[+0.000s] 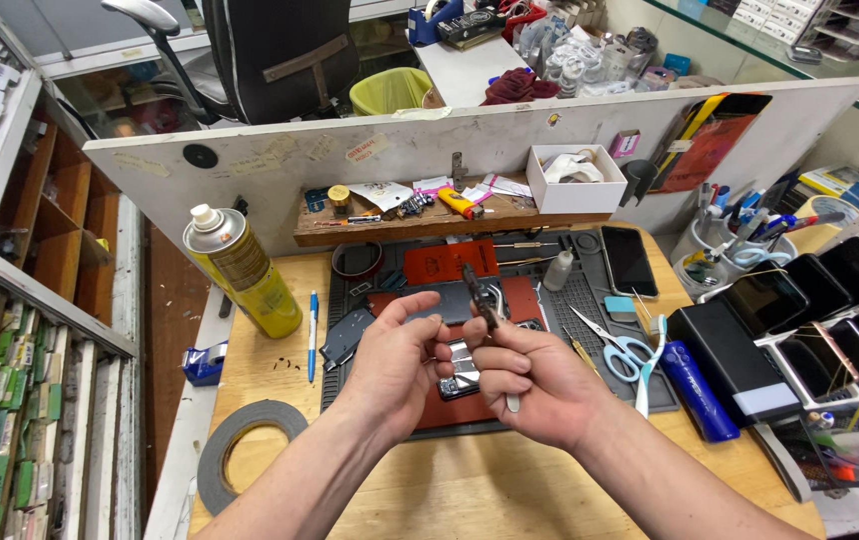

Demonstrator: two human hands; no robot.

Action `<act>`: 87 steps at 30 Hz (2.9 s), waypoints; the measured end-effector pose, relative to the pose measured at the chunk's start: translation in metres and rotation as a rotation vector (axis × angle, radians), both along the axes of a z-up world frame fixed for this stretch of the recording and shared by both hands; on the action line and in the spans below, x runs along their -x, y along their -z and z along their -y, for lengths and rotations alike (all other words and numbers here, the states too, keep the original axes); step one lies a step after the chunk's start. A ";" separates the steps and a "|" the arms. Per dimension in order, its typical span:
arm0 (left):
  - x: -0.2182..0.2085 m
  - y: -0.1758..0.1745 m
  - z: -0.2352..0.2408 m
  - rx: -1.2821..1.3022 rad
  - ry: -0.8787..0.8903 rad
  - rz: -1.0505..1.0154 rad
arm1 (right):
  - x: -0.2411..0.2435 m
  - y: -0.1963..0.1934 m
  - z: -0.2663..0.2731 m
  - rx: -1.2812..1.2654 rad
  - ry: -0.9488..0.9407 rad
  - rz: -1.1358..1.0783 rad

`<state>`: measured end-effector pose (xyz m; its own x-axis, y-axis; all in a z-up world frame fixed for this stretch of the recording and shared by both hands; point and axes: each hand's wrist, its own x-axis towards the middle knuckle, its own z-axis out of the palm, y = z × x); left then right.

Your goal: The person disassembles a smartphone on a workbench, removes internal components, cleans a small part with a brush and spray, and reassembles the device. The person uses a screwdriver, tweezers, and a brush to manipulate the phone's internal parts.

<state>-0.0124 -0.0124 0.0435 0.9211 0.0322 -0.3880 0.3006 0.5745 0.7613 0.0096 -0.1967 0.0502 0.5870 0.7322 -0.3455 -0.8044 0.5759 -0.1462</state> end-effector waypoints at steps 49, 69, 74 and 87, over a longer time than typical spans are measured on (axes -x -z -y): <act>0.002 -0.028 0.006 0.828 0.301 0.034 | -0.017 0.056 0.077 2.234 -0.377 1.042; -0.017 0.001 0.041 0.116 0.177 -0.134 | -0.033 0.052 0.142 2.537 -0.489 0.839; -0.021 0.000 0.047 0.158 0.058 -0.221 | -0.046 0.044 0.146 2.390 -0.649 0.622; -0.023 0.032 0.023 0.144 -0.222 -0.373 | -0.029 0.009 0.155 2.427 -0.793 0.762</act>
